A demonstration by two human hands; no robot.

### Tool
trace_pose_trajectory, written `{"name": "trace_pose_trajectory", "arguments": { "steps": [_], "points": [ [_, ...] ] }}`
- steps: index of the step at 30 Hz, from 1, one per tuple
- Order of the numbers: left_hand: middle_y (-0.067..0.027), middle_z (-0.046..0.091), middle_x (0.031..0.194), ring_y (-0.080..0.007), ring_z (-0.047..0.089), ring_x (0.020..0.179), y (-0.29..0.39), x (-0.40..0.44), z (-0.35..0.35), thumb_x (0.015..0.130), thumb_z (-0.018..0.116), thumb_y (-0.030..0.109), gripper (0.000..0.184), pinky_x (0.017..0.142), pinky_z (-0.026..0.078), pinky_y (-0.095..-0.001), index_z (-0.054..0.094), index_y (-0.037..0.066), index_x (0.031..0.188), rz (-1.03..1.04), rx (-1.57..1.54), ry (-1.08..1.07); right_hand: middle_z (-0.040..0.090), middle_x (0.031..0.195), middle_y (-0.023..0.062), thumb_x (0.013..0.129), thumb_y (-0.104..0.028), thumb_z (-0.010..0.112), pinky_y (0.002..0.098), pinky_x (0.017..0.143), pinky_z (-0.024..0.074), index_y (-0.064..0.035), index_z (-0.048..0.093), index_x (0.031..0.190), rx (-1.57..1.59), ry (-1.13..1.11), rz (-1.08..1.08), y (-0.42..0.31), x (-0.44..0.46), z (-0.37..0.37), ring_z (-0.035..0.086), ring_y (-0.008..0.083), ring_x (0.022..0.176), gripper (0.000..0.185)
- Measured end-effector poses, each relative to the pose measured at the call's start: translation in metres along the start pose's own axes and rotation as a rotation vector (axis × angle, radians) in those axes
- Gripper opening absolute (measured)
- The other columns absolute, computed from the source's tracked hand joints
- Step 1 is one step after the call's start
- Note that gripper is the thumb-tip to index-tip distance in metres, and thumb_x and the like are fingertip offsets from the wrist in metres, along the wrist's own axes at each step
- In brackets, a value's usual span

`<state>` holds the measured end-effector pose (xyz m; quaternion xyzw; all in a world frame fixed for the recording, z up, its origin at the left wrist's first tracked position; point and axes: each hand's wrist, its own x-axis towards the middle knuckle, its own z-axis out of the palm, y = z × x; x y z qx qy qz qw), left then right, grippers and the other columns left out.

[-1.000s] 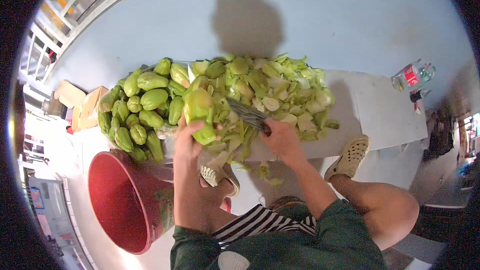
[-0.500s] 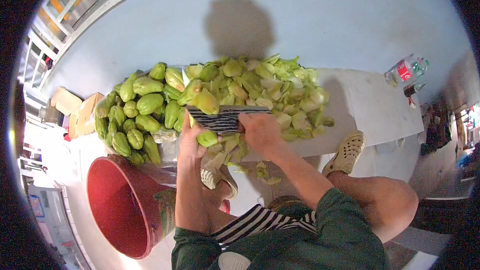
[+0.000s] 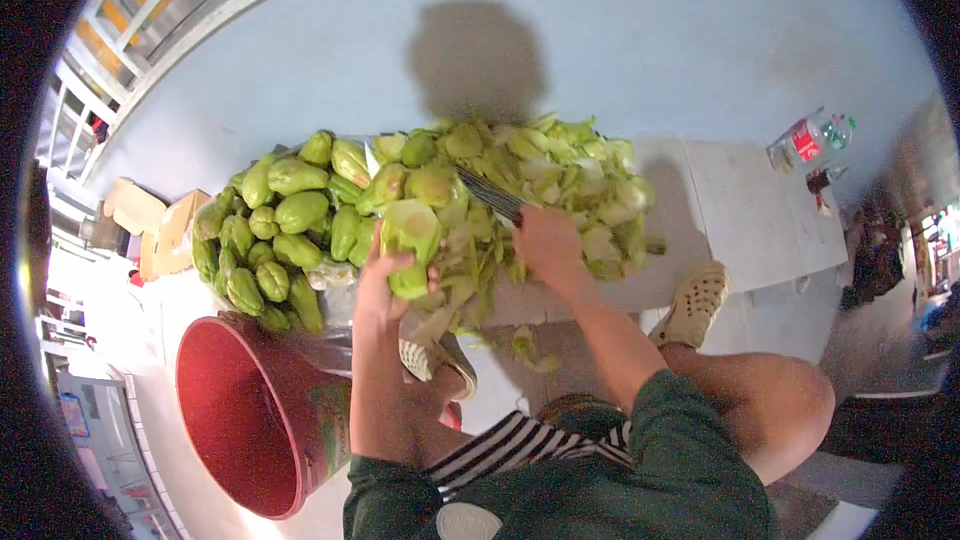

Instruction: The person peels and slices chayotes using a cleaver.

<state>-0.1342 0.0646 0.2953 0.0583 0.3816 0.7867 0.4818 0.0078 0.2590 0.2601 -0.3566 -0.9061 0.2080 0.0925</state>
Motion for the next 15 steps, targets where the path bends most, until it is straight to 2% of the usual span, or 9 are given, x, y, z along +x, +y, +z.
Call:
{"name": "trace_pose_trajectory", "arguments": {
  "steps": [1, 4, 7, 9, 10, 11, 12, 14, 15],
  "points": [
    [-0.0291, 0.058, 0.106, -0.033, 0.063, 0.064, 0.003, -0.002, -0.001, 0.07, 0.059, -0.002, 0.089, 0.051, 0.056, -0.0418, 0.021, 0.016, 0.148, 0.026, -0.015, -0.082, 0.065, 0.077, 0.0182, 0.079, -0.022, 0.064, 0.0472, 0.068, 0.0521, -0.0033, 0.06, 0.085, 0.001, 0.01, -0.015, 0.0, 0.007, -0.006, 0.064, 0.0384, 0.077, 0.02],
    [-0.0283, 0.059, 0.104, -0.0325, 0.063, 0.063, 0.007, -0.001, -0.006, 0.07, 0.06, -0.001, 0.087, 0.051, 0.056, -0.0417, 0.023, 0.015, 0.146, 0.035, -0.026, -0.113, 0.065, 0.079, 0.0201, 0.081, -0.023, 0.064, 0.0479, 0.07, 0.0522, -0.0033, 0.062, 0.089, 0.046, -0.039, 0.067, 0.006, -0.02, -0.013, 0.064, 0.0385, 0.077, 0.022],
    [-0.0267, 0.059, 0.107, -0.0328, 0.063, 0.065, 0.005, 0.002, -0.003, 0.071, 0.059, -0.002, 0.084, 0.052, 0.057, -0.0425, 0.024, 0.015, 0.146, 0.045, -0.003, -0.116, 0.066, 0.08, 0.0177, 0.08, -0.025, 0.066, 0.0479, 0.069, 0.0518, -0.0027, 0.063, 0.09, 0.056, 0.009, 0.035, 0.001, -0.026, -0.016, 0.064, 0.0377, 0.078, 0.025],
    [-0.0256, 0.058, 0.11, -0.0331, 0.064, 0.067, 0.003, 0.005, 0.001, 0.071, 0.058, -0.004, 0.084, 0.054, 0.058, -0.0431, 0.024, 0.015, 0.146, 0.048, 0.01, -0.101, 0.065, 0.077, 0.0136, 0.075, -0.023, 0.068, 0.0467, 0.066, 0.0512, -0.0042, 0.061, 0.086, 0.128, -0.031, -0.114, -0.006, -0.033, -0.015, 0.064, 0.0356, 0.077, 0.022],
    [-0.0231, 0.057, 0.114, -0.0328, 0.064, 0.075, 0.001, 0.004, 0.005, 0.072, 0.06, -0.005, 0.084, 0.059, 0.058, -0.0433, 0.024, 0.015, 0.146, 0.119, 0.061, -0.1, 0.065, 0.077, 0.0136, 0.075, -0.023, 0.068, 0.0467, 0.066, 0.0512, -0.0042, 0.061, 0.086, 0.128, -0.032, -0.107, -0.014, -0.039, -0.019, 0.064, 0.0356, 0.077, 0.022],
    [-0.0206, 0.056, 0.119, -0.0325, 0.065, 0.083, -0.002, 0.004, 0.009, 0.073, 0.062, -0.005, 0.084, 0.064, 0.059, -0.0436, 0.024, 0.015, 0.146, 0.19, 0.112, -0.099, 0.061, 0.072, 0.0125, 0.071, -0.019, 0.069, 0.0452, 0.062, 0.0483, -0.0041, 0.058, 0.08, 0.217, 0.045, -0.293, -0.024, -0.046, -0.024, 0.061, 0.0349, 0.071, 0.021],
    [-0.0206, 0.056, 0.119, -0.0325, 0.065, 0.083, -0.004, 0.005, 0.011, 0.073, 0.062, -0.005, 0.084, 0.064, 0.059, -0.0436, 0.024, 0.015, 0.146, 0.184, 0.112, -0.102, 0.057, 0.066, 0.0113, 0.066, -0.015, 0.07, 0.0437, 0.058, 0.0455, -0.0041, 0.054, 0.073, 0.304, 0.126, -0.481, -0.034, -0.051, -0.03, 0.058, 0.0341, 0.064, 0.021],
    [-0.0149, 0.052, 0.126, -0.0285, 0.06, 0.103, -0.005, 0.008, 0.014, 0.075, 0.067, -0.005, 0.085, 0.08, 0.057, -0.042, 0.024, 0.014, 0.146, 0.122, -0.12, 0.094, 0.055, 0.065, 0.0116, 0.064, -0.015, 0.07, 0.0435, 0.057, 0.0451, -0.0047, 0.052, 0.072, 0.317, 0.114, -0.549, -0.052, -0.057, -0.04, 0.058, 0.0343, 0.064, 0.023],
    [-0.0123, 0.051, 0.128, -0.0239, 0.055, 0.113, -0.007, 0.011, 0.008, 0.083, 0.065, 0.0, 0.075, 0.091, 0.052, -0.0386, 0.026, 0.013, 0.145, 0.217, 0.158, -0.03, 0.054, 0.063, 0.0118, 0.062, -0.014, 0.071, 0.0432, 0.056, 0.0447, -0.0053, 0.049, 0.07, 0.33, 0.1, -0.62, -0.059, -0.059, -0.045, 0.057, 0.0345, 0.063, 0.025]
  ]
}}
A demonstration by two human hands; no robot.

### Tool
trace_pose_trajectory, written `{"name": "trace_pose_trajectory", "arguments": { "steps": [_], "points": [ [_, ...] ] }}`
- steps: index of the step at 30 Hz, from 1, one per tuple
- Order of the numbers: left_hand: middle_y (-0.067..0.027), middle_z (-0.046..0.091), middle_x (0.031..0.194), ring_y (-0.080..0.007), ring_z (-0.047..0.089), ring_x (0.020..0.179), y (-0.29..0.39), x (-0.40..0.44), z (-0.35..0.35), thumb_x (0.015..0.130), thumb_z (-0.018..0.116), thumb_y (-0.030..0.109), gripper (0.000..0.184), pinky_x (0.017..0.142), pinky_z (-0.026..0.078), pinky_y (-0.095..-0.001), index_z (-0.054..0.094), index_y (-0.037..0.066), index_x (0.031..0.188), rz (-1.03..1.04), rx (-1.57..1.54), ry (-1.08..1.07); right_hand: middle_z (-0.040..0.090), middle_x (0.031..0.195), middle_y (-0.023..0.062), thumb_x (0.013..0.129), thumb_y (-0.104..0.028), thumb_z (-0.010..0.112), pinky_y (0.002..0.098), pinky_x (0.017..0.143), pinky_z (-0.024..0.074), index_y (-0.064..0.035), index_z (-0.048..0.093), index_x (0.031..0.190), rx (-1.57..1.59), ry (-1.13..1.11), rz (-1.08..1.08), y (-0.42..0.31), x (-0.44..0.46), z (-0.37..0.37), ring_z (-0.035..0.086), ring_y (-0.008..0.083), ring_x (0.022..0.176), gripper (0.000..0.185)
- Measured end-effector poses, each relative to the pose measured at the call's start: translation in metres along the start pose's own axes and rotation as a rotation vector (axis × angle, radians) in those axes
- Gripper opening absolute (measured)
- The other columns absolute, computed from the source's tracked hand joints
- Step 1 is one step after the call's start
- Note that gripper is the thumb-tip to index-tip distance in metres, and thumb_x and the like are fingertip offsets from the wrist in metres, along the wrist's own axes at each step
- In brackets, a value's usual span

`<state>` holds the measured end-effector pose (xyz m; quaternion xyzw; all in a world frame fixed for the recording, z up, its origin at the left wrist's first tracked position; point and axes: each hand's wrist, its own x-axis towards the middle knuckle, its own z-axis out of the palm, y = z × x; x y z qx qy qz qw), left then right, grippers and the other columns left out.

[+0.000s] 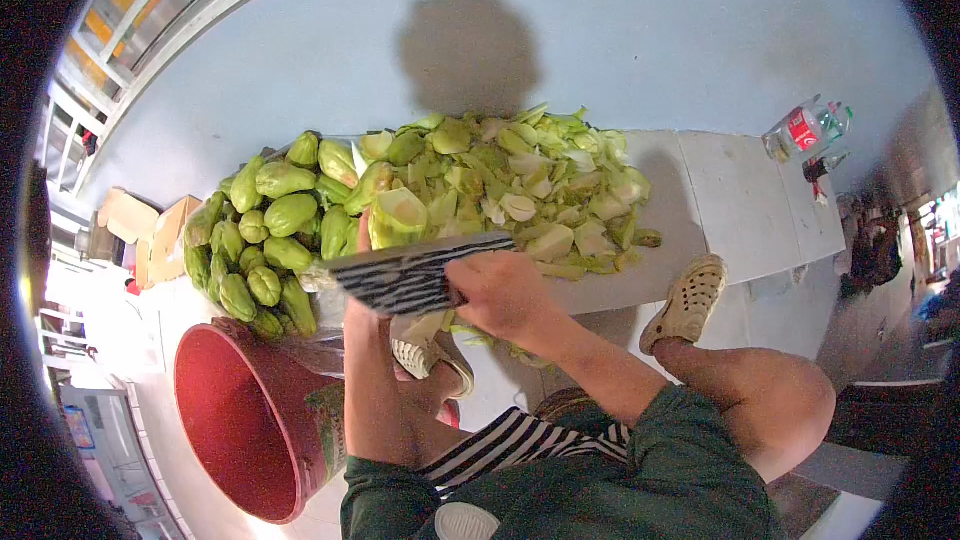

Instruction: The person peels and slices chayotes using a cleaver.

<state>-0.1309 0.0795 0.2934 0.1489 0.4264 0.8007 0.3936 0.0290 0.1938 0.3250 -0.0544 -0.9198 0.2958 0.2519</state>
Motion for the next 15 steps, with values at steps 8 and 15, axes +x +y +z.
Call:
{"name": "trace_pose_trajectory", "arguments": {
  "steps": [8, 15],
  "points": [
    [-0.0216, 0.054, 0.12, -0.0348, 0.065, 0.086, 0.005, -0.007, -0.007, 0.064, 0.063, -0.016, 0.095, 0.06, 0.06, -0.0479, 0.024, 0.013, 0.146, -0.108, -0.093, -0.057, 0.063, 0.069, 0.0108, 0.069, -0.018, 0.069, 0.0448, 0.06, 0.0502, -0.0081, 0.055, 0.081, -0.193, -0.094, 0.201, 0.039, -0.008, 0.024, 0.064, 0.033, 0.067, 0.021],
    [-0.0218, 0.057, 0.112, -0.0346, 0.066, 0.076, 0.01, -0.012, -0.007, 0.06, 0.063, -0.015, 0.098, 0.057, 0.06, -0.0469, 0.024, 0.012, 0.146, -0.181, -0.128, -0.03, 0.063, 0.069, 0.0108, 0.071, -0.019, 0.069, 0.0449, 0.059, 0.0507, -0.0085, 0.055, 0.081, -0.238, -0.09, 0.224, 0.031, -0.009, 0.017, 0.065, 0.033, 0.067, 0.021]
  ]
}}
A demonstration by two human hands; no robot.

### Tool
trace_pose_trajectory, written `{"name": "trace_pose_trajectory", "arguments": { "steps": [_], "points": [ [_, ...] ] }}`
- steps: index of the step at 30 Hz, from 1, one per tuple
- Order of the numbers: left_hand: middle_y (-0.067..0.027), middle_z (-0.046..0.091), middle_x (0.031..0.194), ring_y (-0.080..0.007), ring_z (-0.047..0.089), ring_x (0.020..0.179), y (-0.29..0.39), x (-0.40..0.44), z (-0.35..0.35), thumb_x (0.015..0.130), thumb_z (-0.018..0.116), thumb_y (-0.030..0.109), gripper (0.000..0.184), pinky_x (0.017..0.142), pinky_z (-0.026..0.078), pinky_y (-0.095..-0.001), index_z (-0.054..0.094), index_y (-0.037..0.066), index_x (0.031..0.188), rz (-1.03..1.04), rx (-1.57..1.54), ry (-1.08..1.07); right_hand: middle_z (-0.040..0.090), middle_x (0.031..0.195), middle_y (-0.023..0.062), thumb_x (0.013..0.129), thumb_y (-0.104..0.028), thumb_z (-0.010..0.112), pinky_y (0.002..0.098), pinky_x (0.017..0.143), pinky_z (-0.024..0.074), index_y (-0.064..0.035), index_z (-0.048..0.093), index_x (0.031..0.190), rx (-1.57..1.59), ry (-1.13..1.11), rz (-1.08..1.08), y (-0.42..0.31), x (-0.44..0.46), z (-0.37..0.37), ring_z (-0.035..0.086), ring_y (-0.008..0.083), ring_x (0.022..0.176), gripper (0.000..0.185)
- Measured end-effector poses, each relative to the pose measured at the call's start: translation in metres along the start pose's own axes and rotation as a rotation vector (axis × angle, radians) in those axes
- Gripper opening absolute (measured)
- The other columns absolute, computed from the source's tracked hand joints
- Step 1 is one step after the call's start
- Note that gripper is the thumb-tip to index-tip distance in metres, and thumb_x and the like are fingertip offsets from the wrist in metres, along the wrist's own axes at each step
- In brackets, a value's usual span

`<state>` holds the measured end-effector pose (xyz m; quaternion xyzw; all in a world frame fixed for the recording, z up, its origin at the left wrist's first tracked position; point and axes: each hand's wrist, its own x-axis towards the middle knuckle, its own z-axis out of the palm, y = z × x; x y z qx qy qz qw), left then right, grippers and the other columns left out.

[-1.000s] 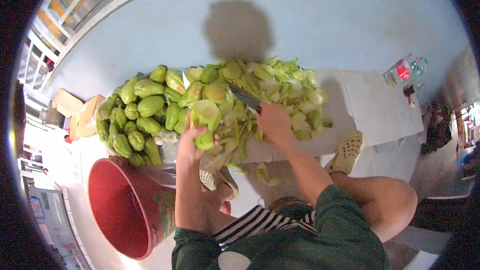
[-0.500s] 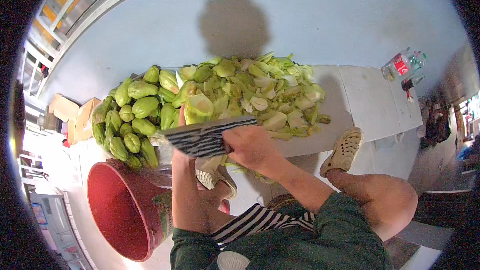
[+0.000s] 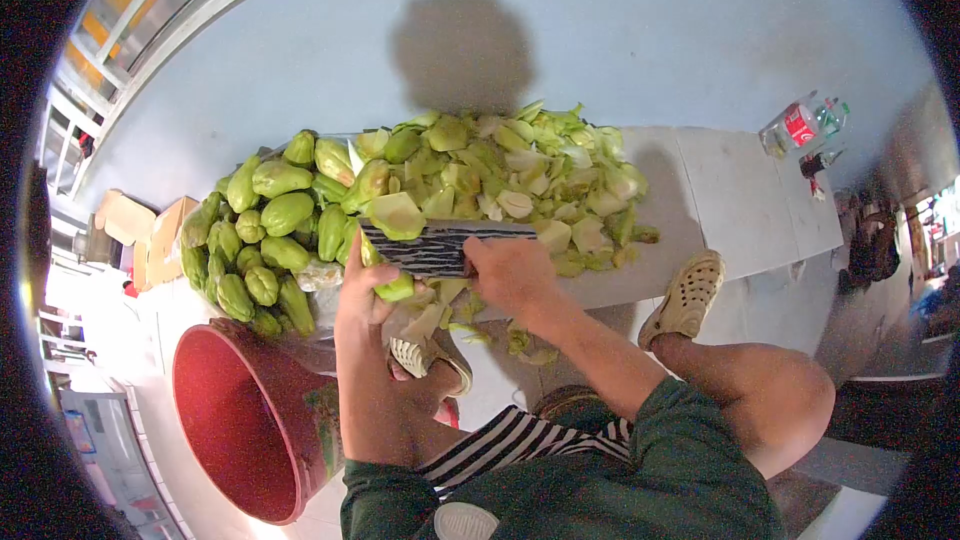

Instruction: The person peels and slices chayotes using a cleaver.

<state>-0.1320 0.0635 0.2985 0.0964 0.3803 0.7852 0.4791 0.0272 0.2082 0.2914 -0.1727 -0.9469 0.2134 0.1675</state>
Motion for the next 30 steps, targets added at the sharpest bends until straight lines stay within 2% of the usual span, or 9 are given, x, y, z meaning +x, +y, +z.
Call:
{"name": "trace_pose_trajectory", "arguments": {
  "steps": [4, 6, 9, 13, 18, 22, 24, 28, 30],
  "points": [
    [-0.0225, 0.057, 0.11, -0.0339, 0.065, 0.073, 0.005, -0.002, 0.005, 0.06, 0.065, -0.009, 0.096, 0.056, 0.059, -0.0447, 0.025, 0.01, 0.145, 0.027, 0.015, -0.027, 0.064, 0.071, 0.0129, 0.074, -0.02, 0.068, 0.0466, 0.06, 0.0511, -0.0074, 0.057, 0.084, -0.031, -0.024, -0.008, 0.006, 0.006, 0.0, 0.065, 0.0341, 0.068, 0.02],
    [-0.0223, 0.057, 0.109, -0.0332, 0.064, 0.071, 0.0, 0.004, -0.004, 0.059, 0.066, -0.008, 0.096, 0.054, 0.058, -0.0438, 0.025, 0.008, 0.145, -0.033, 0.069, 0.094, 0.065, 0.073, 0.0163, 0.077, -0.021, 0.065, 0.0488, 0.062, 0.0511, -0.0051, 0.059, 0.087, -0.157, -0.056, 0.197, 0.03, 0.017, 0.02, 0.065, 0.036, 0.07, 0.019],
    [-0.0231, 0.057, 0.107, -0.0321, 0.064, 0.069, 0.004, 0.003, 0.004, 0.059, 0.067, -0.006, 0.097, 0.054, 0.058, -0.0437, 0.024, 0.008, 0.145, -0.04, 0.059, -0.03, 0.064, 0.075, 0.0195, 0.08, -0.021, 0.063, 0.05, 0.065, 0.0507, -0.003, 0.061, 0.088, -0.06, -0.054, 0.389, 0.047, 0.02, 0.014, 0.065, 0.0384, 0.073, 0.019],
    [-0.0241, 0.057, 0.111, -0.0315, 0.064, 0.068, 0.001, 0.0, -0.001, 0.059, 0.066, -0.006, 0.098, 0.055, 0.058, -0.0447, 0.024, 0.01, 0.146, -0.054, 0.083, -0.009, 0.064, 0.074, 0.0199, 0.08, -0.02, 0.062, 0.0496, 0.065, 0.0504, -0.0019, 0.061, 0.086, 0.012, -0.017, 0.368, 0.042, 0.003, 0.011, 0.064, 0.0391, 0.073, 0.019],
    [-0.0224, 0.058, 0.113, -0.0333, 0.066, 0.072, -0.008, 0.013, -0.005, 0.06, 0.065, -0.006, 0.103, 0.06, 0.058, -0.0463, 0.018, 0.01, 0.15, 0.074, 0.064, 0.092, 0.059, 0.066, 0.0157, 0.071, -0.016, 0.068, 0.0438, 0.057, 0.0459, -0.003, 0.057, 0.078, 0.269, 0.05, 0.018, 0.005, -0.005, -0.006, 0.059, 0.0385, 0.065, 0.019],
    [-0.0233, 0.057, 0.114, -0.0351, 0.065, 0.073, -0.003, 0.008, -0.006, 0.063, 0.066, -0.006, 0.105, 0.061, 0.058, -0.0469, 0.012, 0.011, 0.151, 0.009, 0.133, 0.022, 0.064, 0.074, 0.0168, 0.078, -0.022, 0.067, 0.048, 0.064, 0.0498, -0.0048, 0.059, 0.09, 0.141, -0.06, 0.042, 0.004, 0.001, -0.004, 0.063, 0.0384, 0.074, 0.023],
    [-0.0237, 0.056, 0.113, -0.0346, 0.065, 0.071, 0.001, 0.007, -0.005, 0.063, 0.063, -0.009, 0.104, 0.058, 0.058, -0.0459, 0.011, 0.011, 0.151, 0.013, 0.091, 0.001, 0.064, 0.074, 0.0165, 0.076, -0.021, 0.068, 0.0473, 0.065, 0.0501, -0.0048, 0.059, 0.09, 0.02, -0.055, 0.302, 0.019, 0.007, 0.006, 0.063, 0.0385, 0.074, 0.023],
    [-0.023, 0.056, 0.113, -0.0331, 0.064, 0.071, 0.003, 0.002, -0.001, 0.062, 0.06, -0.007, 0.098, 0.055, 0.058, -0.0438, 0.018, 0.011, 0.149, 0.019, 0.121, 0.014, 0.064, 0.075, 0.0163, 0.077, -0.02, 0.068, 0.0469, 0.064, 0.0504, -0.0045, 0.059, 0.089, 0.021, -0.082, 0.335, 0.021, -0.006, 0.008, 0.063, 0.0382, 0.074, 0.022],
    [-0.0221, 0.056, 0.114, -0.0326, 0.064, 0.074, 0.004, 0.004, 0.0, 0.06, 0.06, -0.003, 0.094, 0.053, 0.059, -0.0425, 0.025, 0.01, 0.147, 0.028, 0.187, 0.047, 0.063, 0.073, 0.0157, 0.075, -0.02, 0.068, 0.0474, 0.064, 0.05, -0.0051, 0.058, 0.086, 0.114, -0.059, 0.164, 0.014, -0.007, 0.004, 0.063, 0.0377, 0.074, 0.021]
  ]
}}
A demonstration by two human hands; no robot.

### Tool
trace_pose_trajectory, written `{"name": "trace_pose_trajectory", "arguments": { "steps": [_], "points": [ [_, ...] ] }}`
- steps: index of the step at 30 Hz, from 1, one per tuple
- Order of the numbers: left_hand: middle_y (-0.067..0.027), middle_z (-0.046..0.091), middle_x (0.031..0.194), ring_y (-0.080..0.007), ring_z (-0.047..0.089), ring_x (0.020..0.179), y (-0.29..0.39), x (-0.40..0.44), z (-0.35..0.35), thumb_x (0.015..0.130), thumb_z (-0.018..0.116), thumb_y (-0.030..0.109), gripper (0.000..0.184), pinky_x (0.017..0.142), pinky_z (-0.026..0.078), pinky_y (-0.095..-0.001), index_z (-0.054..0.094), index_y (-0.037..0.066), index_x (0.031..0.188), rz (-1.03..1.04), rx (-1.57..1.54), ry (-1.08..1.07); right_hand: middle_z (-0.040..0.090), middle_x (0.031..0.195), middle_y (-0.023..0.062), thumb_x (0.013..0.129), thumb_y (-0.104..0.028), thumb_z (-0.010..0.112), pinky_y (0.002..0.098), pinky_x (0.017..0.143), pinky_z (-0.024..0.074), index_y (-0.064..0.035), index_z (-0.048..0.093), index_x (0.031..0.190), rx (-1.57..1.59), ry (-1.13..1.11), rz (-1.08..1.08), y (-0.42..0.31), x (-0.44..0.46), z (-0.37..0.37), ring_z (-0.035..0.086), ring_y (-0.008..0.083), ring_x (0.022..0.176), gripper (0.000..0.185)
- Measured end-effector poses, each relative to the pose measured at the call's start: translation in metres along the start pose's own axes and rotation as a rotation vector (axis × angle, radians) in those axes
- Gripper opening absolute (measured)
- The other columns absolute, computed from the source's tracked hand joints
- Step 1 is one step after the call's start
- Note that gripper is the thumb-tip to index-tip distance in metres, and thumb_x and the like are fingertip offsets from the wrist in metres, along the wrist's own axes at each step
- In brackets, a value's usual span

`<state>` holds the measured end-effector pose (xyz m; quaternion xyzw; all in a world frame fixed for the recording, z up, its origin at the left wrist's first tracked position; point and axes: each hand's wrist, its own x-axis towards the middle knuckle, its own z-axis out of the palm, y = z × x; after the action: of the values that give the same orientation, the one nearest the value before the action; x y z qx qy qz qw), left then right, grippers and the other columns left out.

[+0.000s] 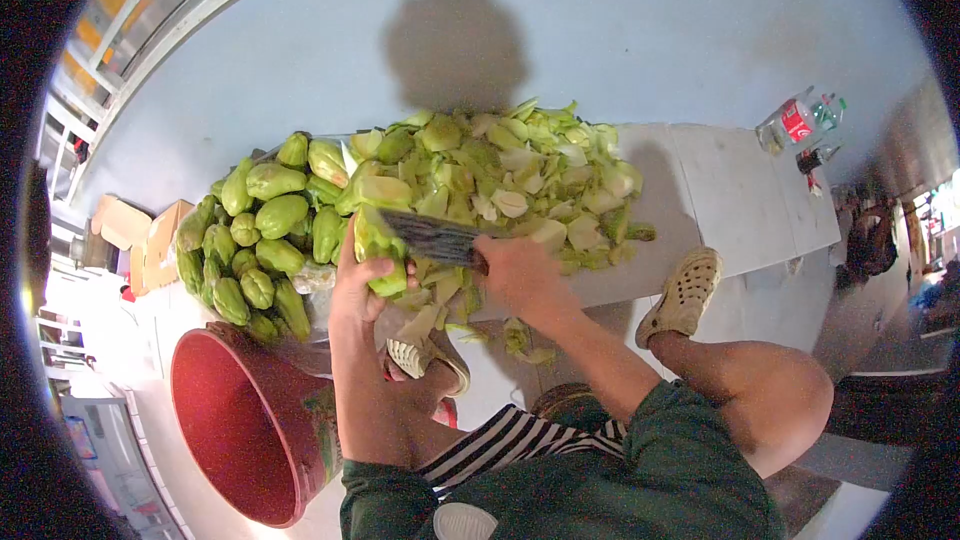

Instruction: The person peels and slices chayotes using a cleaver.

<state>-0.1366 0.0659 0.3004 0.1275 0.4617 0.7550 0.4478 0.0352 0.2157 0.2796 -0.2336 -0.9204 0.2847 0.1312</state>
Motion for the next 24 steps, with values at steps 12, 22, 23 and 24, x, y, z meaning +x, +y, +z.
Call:
{"name": "trace_pose_trajectory", "arguments": {
  "steps": [12, 22, 23, 24],
  "points": [
    [-0.0202, 0.056, 0.117, -0.0339, 0.066, 0.082, -0.002, -0.01, -0.013, 0.071, 0.066, -0.003, 0.089, 0.069, 0.059, -0.0476, 0.022, 0.012, 0.148, -0.008, -0.027, -0.115, 0.063, 0.07, 0.0149, 0.07, -0.021, 0.069, 0.0456, 0.062, 0.0503, -0.005, 0.058, 0.08, -0.019, 0.065, -0.072, -0.012, 0.017, 0.019, 0.064, 0.0352, 0.071, 0.022],
    [-0.0179, 0.055, 0.119, -0.0322, 0.064, 0.09, 0.002, 0.0, 0.003, 0.063, 0.068, -0.01, 0.095, 0.07, 0.06, -0.0446, 0.026, 0.011, 0.146, 0.043, -0.065, -0.083, 0.062, 0.07, 0.0162, 0.074, -0.021, 0.066, 0.0454, 0.064, 0.0504, -0.0054, 0.057, 0.08, 0.148, -0.051, -0.047, -0.034, 0.004, -0.02, 0.064, 0.0366, 0.072, 0.019],
    [-0.0165, 0.055, 0.121, -0.0306, 0.062, 0.098, -0.001, 0.003, 0.003, 0.068, 0.068, -0.009, 0.09, 0.077, 0.058, -0.0428, 0.027, 0.011, 0.146, 0.035, -0.165, 0.003, 0.06, 0.066, 0.0138, 0.071, -0.018, 0.067, 0.0445, 0.059, 0.0485, -0.0052, 0.055, 0.076, 0.154, -0.002, -0.218, -0.042, 0.002, -0.022, 0.062, 0.035, 0.066, 0.018],
    [-0.015, 0.054, 0.124, -0.0289, 0.06, 0.105, -0.004, 0.005, 0.003, 0.072, 0.068, -0.007, 0.086, 0.084, 0.057, -0.041, 0.027, 0.012, 0.146, 0.026, -0.266, 0.094, 0.058, 0.062, 0.0113, 0.068, -0.015, 0.068, 0.0436, 0.055, 0.0466, -0.0051, 0.054, 0.072, 0.157, 0.043, -0.387, -0.046, 0.0, -0.021, 0.06, 0.0333, 0.06, 0.019]
  ]
}}
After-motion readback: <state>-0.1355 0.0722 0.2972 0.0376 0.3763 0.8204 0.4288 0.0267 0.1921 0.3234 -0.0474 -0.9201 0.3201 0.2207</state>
